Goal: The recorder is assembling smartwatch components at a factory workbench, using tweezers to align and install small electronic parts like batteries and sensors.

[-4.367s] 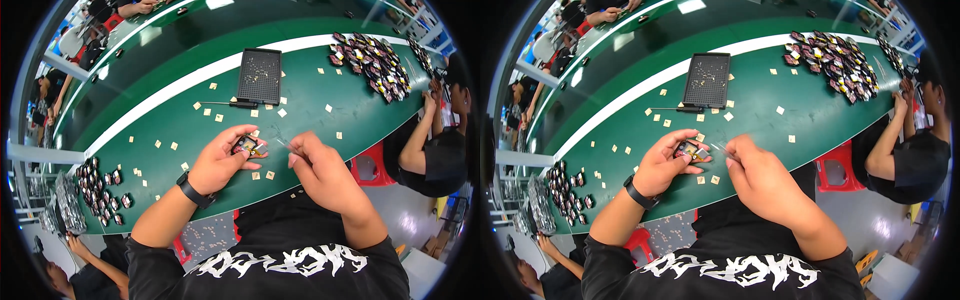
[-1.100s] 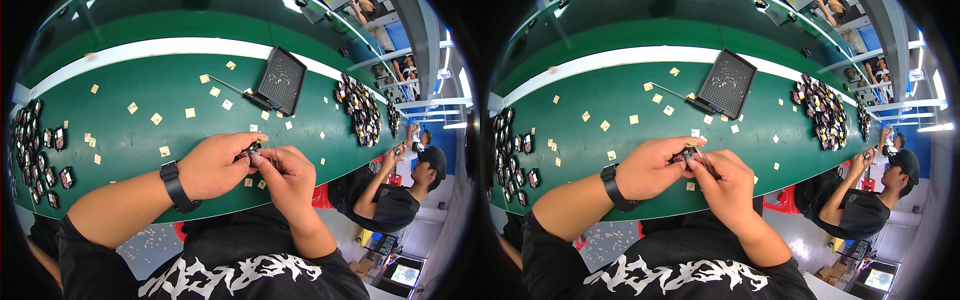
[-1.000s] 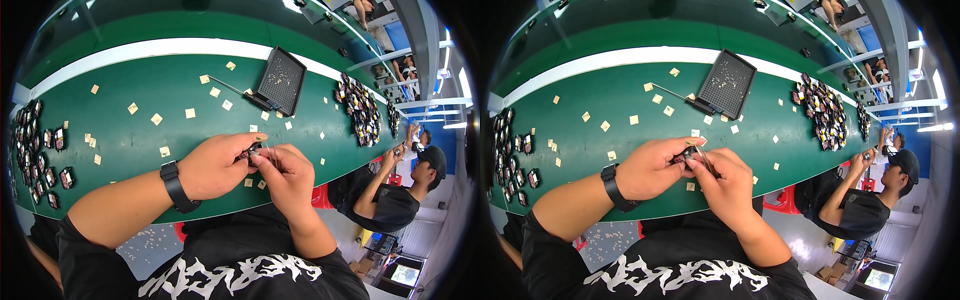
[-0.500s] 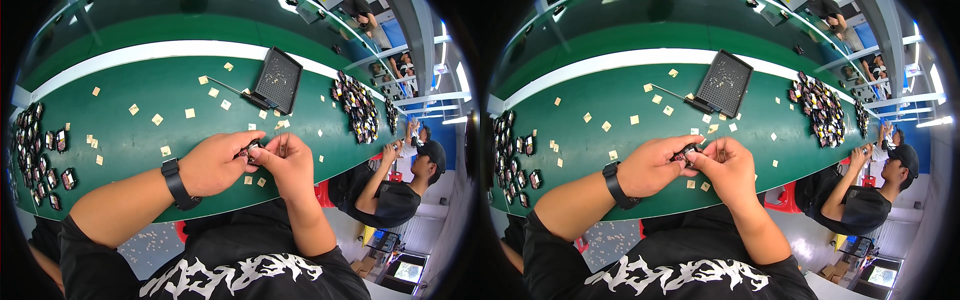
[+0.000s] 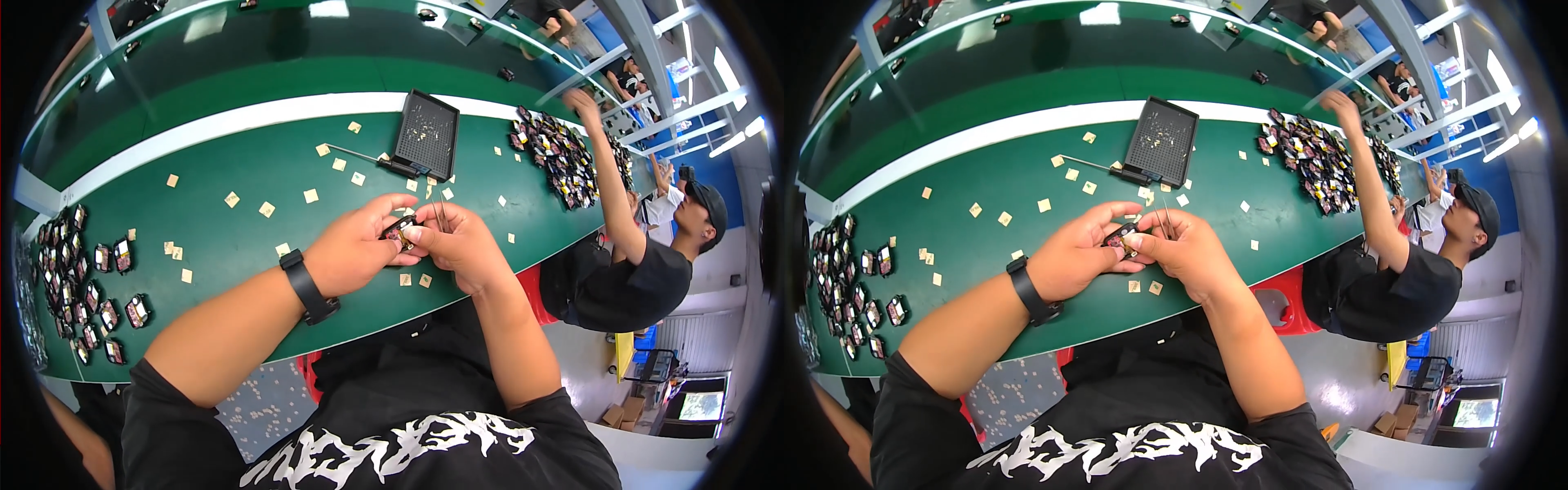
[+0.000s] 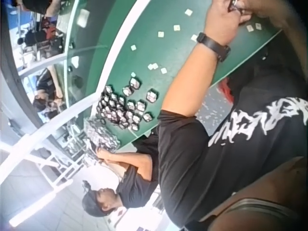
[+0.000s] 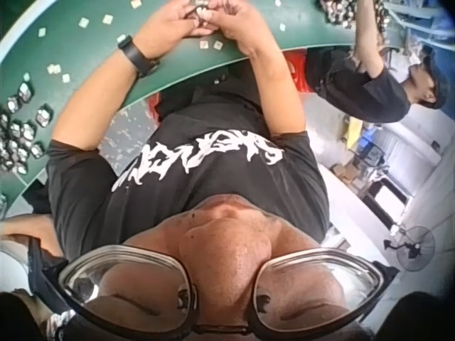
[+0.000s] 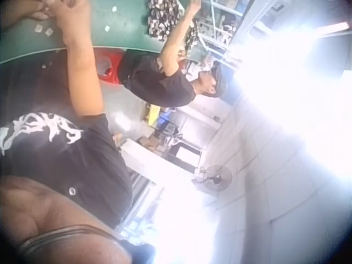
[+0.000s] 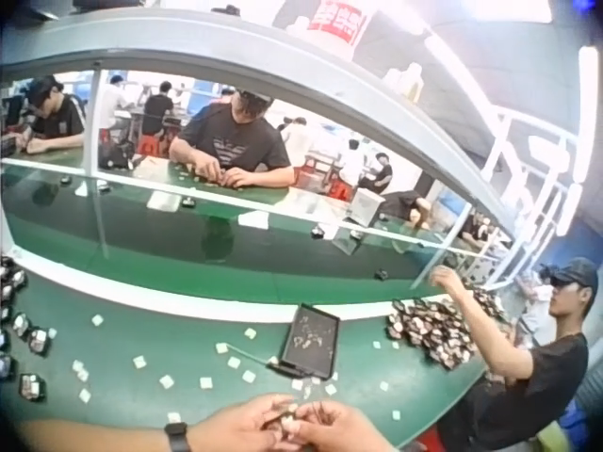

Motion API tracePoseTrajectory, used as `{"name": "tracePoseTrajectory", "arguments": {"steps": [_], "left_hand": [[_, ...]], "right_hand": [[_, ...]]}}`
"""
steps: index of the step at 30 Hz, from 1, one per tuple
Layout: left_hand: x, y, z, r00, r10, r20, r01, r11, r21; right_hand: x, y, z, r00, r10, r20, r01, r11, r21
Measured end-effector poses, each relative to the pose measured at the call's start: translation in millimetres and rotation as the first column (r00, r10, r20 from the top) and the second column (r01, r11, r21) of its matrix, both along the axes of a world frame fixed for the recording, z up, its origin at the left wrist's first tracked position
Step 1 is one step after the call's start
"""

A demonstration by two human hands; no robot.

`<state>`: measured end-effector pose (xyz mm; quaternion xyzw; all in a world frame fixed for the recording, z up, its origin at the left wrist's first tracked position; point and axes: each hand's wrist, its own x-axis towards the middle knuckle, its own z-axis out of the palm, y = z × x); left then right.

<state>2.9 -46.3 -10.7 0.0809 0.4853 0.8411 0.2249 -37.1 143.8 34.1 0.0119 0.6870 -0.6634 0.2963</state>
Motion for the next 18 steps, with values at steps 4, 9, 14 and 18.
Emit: {"name": "tracePoseTrajectory", "arguments": {"steps": [4,9,14,18], "left_hand": [[-1,7,2,0.996,0.088,0.009,-0.087,0.993,-0.081],[-2,17,-5,0.973,0.176,-0.153,-0.213,0.935,-0.285],[1,16,-2,0.967,0.191,-0.171,-0.241,0.902,-0.357],[0,15,-2,0.975,0.187,-0.124,-0.217,0.923,-0.317]], "right_hand": [[4,1,-6,0.996,-0.028,-0.088,0.033,0.998,0.047],[8,8,-10,0.994,-0.065,-0.088,0.066,0.998,0.015],[11,15,-13,0.995,-0.024,-0.095,0.02,0.999,-0.042],[9,19,-12,0.996,0.023,-0.083,-0.027,0.998,-0.052]]}}
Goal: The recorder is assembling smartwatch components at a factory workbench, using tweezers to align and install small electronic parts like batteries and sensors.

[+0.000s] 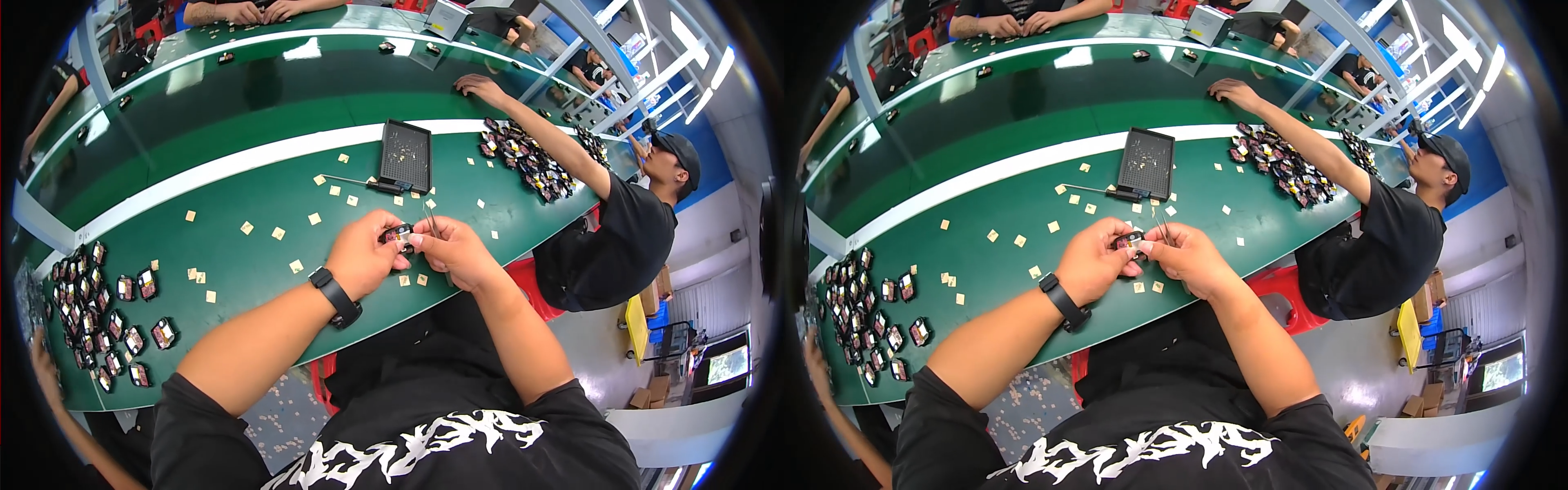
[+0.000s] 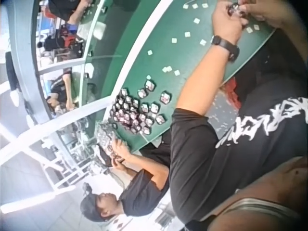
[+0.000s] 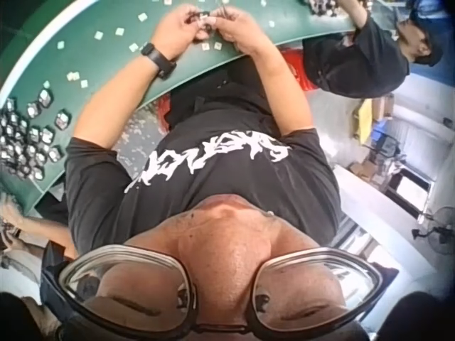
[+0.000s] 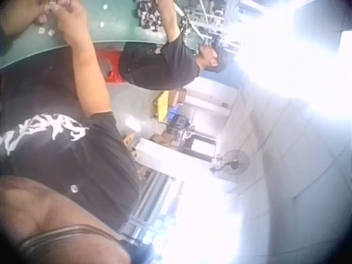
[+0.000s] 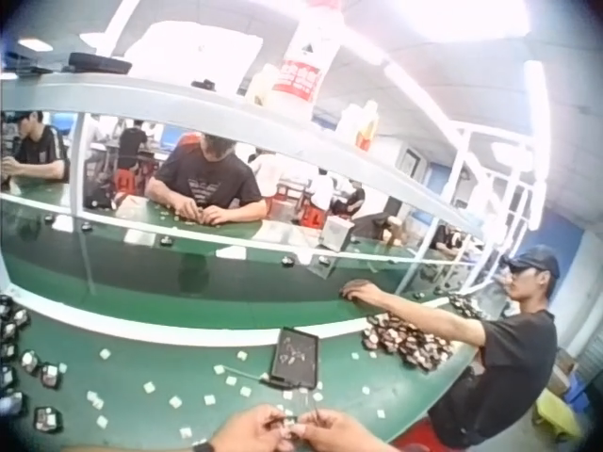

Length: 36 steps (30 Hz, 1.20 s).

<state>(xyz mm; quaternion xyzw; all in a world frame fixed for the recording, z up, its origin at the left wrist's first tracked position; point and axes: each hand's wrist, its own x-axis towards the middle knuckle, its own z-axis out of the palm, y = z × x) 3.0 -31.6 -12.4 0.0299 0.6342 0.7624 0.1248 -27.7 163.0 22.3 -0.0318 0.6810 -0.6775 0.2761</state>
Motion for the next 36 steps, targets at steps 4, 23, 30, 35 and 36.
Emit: {"name": "tracePoseTrajectory", "arguments": {"steps": [4,23,30,35,36], "left_hand": [[-3,-5,-6,1.0,-0.024,0.019,0.023,0.998,0.052],[3,-8,14,0.982,-0.152,0.11,0.136,0.981,0.141],[5,-8,25,0.98,-0.126,0.157,0.123,0.992,0.029],[30,-57,76,0.963,-0.046,0.265,0.099,0.977,-0.189],[43,-73,71,0.992,0.124,0.006,-0.108,0.883,-0.457]], "right_hand": [[-12,21,5,0.999,-0.009,-0.053,0.013,0.997,0.074],[-178,119,-24,0.299,0.755,-0.583,0.784,0.153,0.601],[-199,125,-22,0.369,0.763,-0.531,0.72,0.126,0.682],[-217,170,-37,0.34,0.704,-0.623,0.651,0.302,0.697],[-218,174,-37,0.42,0.689,-0.591,0.626,0.251,0.738]]}}
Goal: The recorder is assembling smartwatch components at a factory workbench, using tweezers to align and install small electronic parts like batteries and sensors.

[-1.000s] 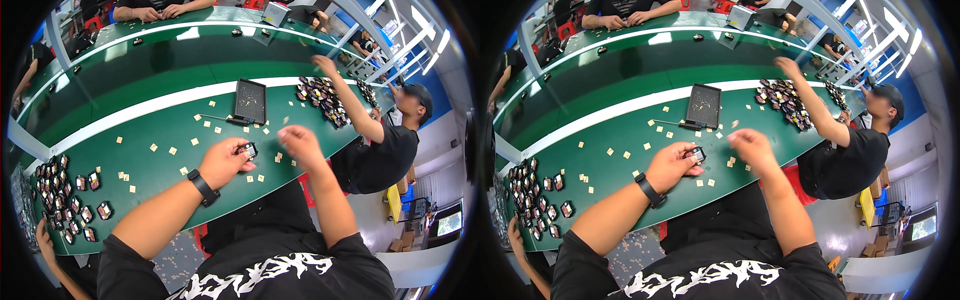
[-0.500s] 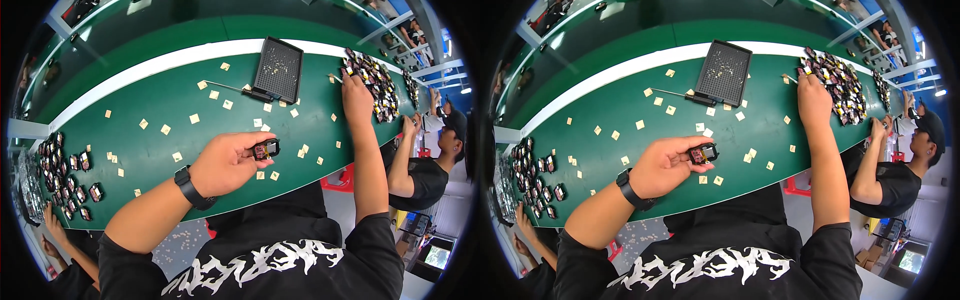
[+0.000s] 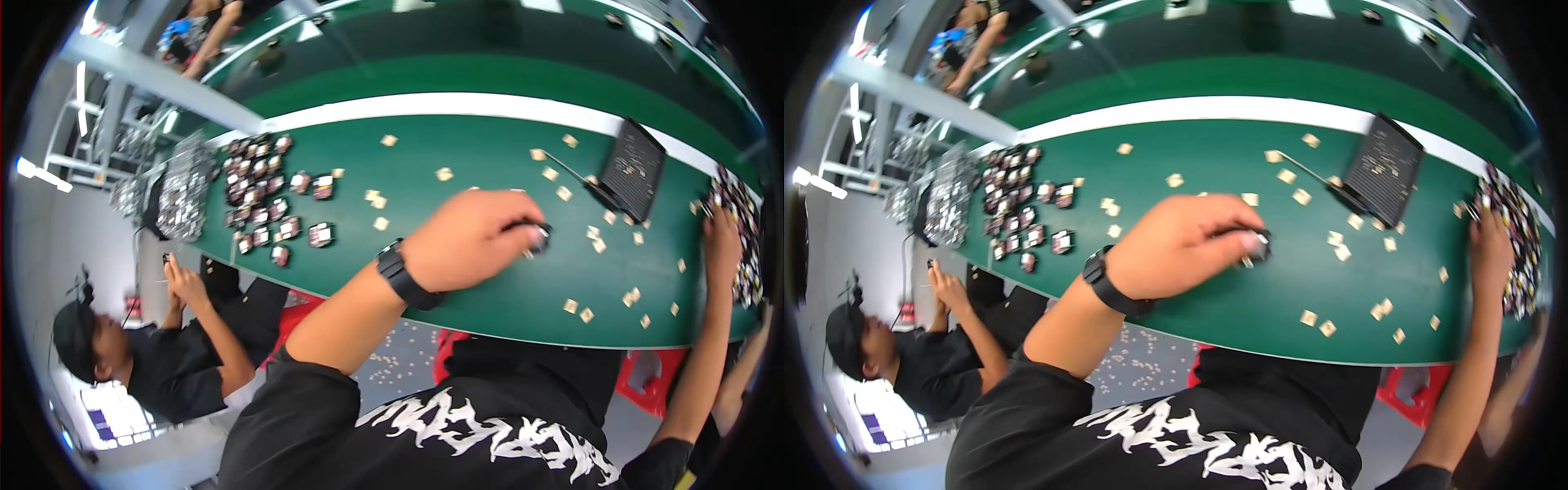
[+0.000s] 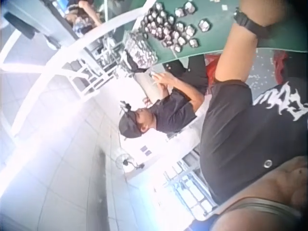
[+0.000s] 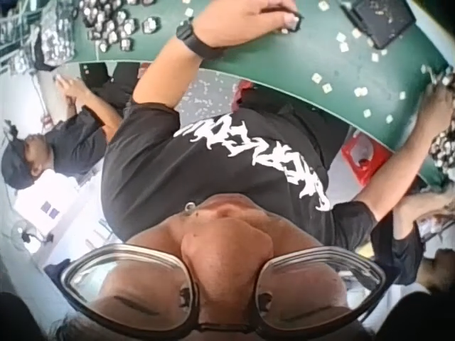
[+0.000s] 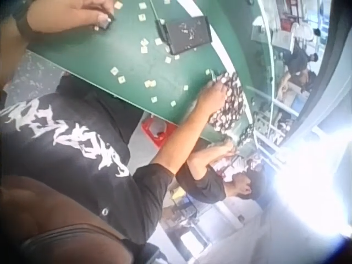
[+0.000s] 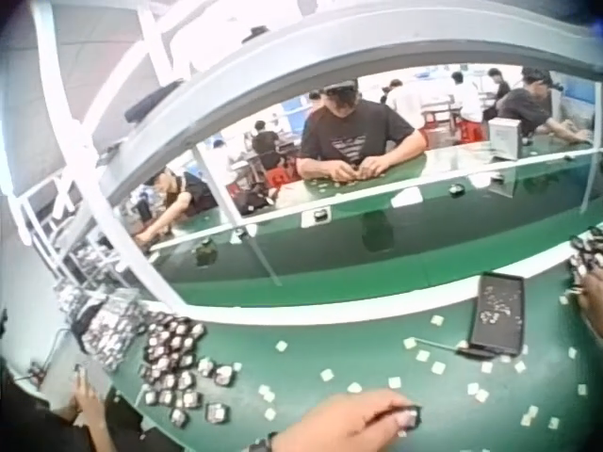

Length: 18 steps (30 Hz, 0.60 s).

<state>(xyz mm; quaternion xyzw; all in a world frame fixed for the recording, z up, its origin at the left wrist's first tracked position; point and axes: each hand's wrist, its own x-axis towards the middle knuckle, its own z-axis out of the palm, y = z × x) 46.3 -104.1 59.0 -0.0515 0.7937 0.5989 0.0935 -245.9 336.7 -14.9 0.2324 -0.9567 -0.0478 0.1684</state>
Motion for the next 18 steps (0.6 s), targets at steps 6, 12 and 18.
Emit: {"name": "tracePoseTrajectory", "arguments": {"steps": [6,12,18], "left_hand": [[91,-95,-25,0.794,0.394,-0.462,-0.605,0.444,-0.661],[112,-140,-40,0.775,0.414,-0.477,-0.609,0.289,-0.739],[70,-54,-3,0.812,0.235,-0.534,-0.583,0.283,-0.762]], "right_hand": [[53,1,3,0.933,0.28,-0.227,-0.321,0.931,-0.172],[131,-42,35,0.93,0.361,-0.069,-0.364,0.883,-0.297],[187,-117,60,0.763,0.618,-0.189,-0.624,0.628,-0.464]]}}
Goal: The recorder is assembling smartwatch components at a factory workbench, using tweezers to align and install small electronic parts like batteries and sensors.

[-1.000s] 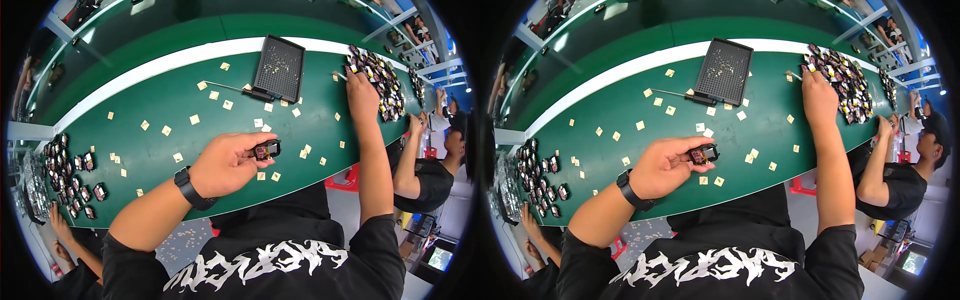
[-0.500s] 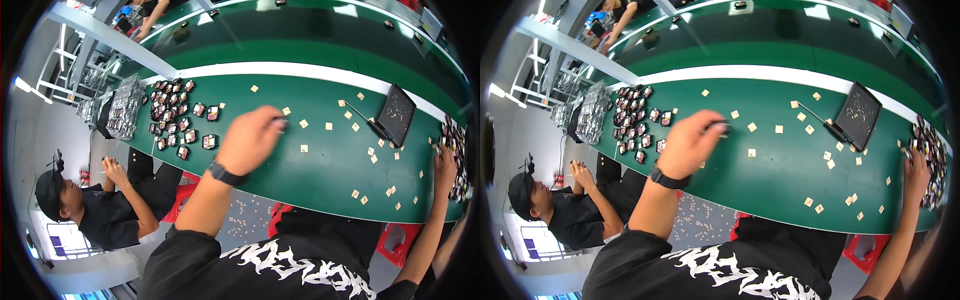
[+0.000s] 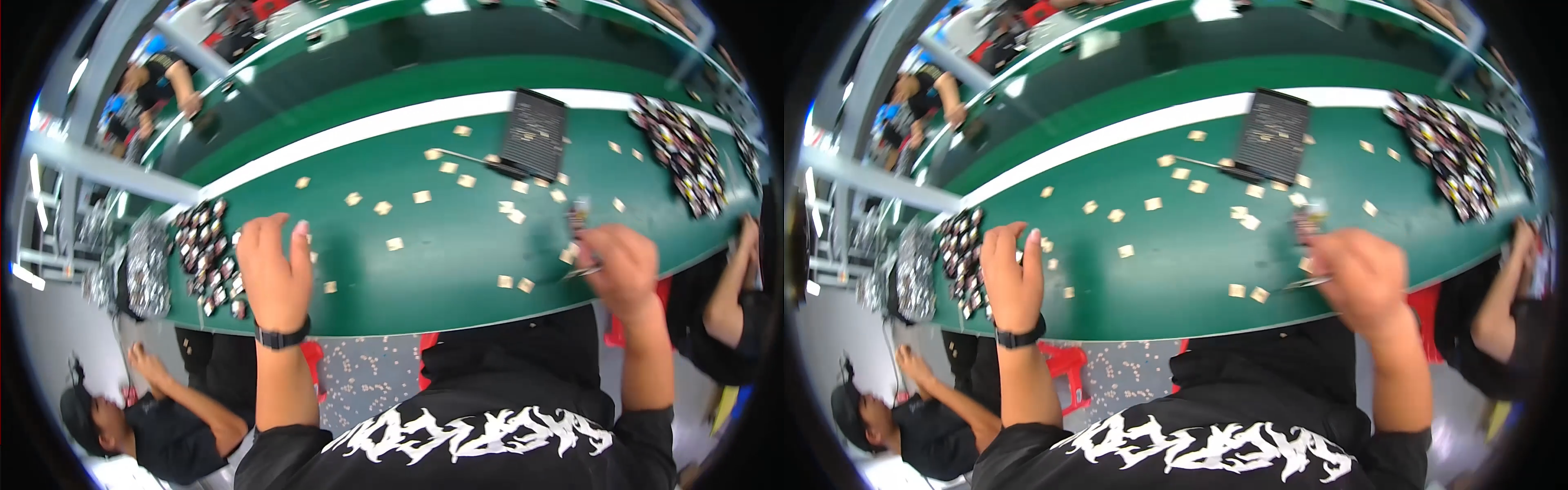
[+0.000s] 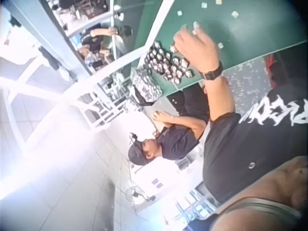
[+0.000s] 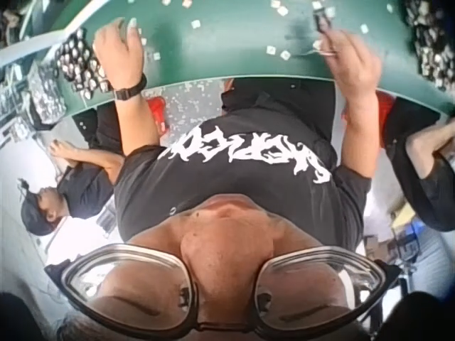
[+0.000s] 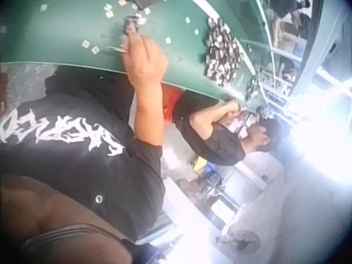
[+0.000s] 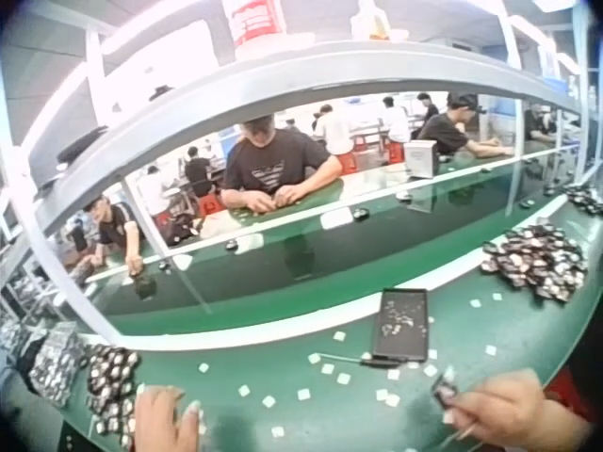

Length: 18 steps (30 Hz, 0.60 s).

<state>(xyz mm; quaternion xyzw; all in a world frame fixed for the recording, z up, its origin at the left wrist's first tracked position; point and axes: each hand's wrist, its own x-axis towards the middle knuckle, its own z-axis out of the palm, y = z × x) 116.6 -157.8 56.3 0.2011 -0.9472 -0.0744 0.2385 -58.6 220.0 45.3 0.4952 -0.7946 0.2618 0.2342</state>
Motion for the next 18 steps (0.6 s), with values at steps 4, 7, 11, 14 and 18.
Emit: {"name": "tracePoseTrajectory", "arguments": {"steps": [4,7,11,14,18], "left_hand": [[-48,96,-1,0.883,-0.415,-0.218,0.284,0.105,0.953],[-77,122,-14,0.85,-0.424,-0.311,0.137,-0.394,0.909],[-94,118,-26,0.864,-0.402,-0.304,0.085,-0.478,0.874],[-99,105,-37,0.845,-0.416,-0.336,0.138,-0.437,0.889],[-100,96,-52,0.826,-0.444,-0.348,0.273,-0.226,0.935]], "right_hand": [[28,-40,1,0.994,0.109,0.03,-0.107,0.993,-0.053],[34,-58,-10,0.987,0.12,0.108,-0.116,0.993,-0.036],[39,-61,2,0.965,0.046,0.259,-0.029,0.997,-0.07],[41,-60,5,0.79,0.009,0.613,0.117,0.979,-0.165],[41,-70,7,0.312,0.069,0.948,0.232,0.962,-0.147]]}}
